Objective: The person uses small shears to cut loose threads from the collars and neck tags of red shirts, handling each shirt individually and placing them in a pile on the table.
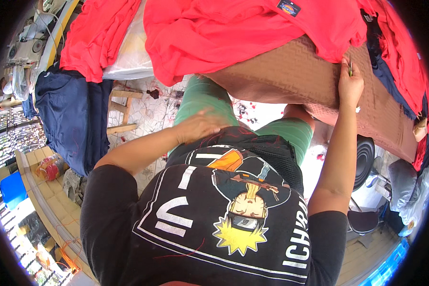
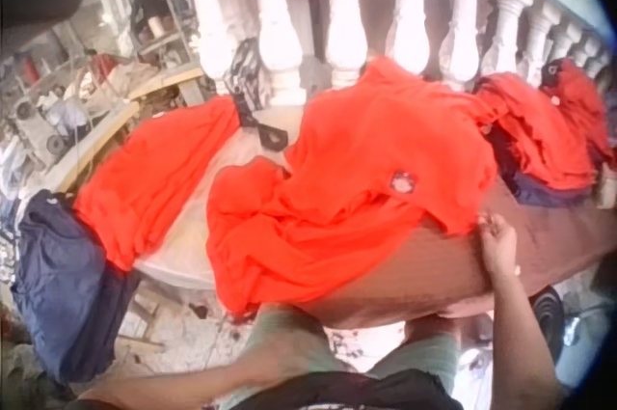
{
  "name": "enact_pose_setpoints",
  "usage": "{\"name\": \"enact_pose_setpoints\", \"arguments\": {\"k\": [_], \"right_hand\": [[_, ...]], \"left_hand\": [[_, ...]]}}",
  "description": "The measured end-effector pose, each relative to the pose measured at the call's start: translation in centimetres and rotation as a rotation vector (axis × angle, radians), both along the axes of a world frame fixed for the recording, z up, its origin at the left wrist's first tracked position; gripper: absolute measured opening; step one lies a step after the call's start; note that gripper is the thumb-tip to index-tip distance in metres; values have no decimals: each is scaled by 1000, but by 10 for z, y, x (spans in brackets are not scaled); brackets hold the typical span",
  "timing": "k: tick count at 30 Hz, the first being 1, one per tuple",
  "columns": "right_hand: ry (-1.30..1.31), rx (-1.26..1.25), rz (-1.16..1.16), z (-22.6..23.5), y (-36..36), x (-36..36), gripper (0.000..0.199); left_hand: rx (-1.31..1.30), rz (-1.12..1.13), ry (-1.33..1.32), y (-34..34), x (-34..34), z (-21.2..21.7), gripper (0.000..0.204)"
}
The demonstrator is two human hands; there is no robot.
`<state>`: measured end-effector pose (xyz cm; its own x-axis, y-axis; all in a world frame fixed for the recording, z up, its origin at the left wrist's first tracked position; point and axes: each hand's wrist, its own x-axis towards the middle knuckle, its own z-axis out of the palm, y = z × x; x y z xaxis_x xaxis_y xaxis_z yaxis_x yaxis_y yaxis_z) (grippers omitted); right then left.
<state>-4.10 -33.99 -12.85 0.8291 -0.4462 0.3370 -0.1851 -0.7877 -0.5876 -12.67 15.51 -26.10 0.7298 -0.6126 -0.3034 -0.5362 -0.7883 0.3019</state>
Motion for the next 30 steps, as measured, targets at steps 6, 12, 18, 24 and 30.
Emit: {"name": "enact_pose_setpoints", "arguments": {"k": [6,12,18,24,30], "right_hand": [[-63,73,77,6,11,0,29],[-89,103,65,-8,-1,1,30],[-64,124,59,16,24,-4,24],[-148,202,29,11,16,-11,24],[28,328,17,22,26,3,39]], "left_hand": [[498,717,283,62,52,-8,54],[-445,208,-89,9,-31,-1,52],[552,621,358,120,-16,-32,50],[171,878,854,150,47,158,37],[-576,403,167,-4,110,268,43]]}}
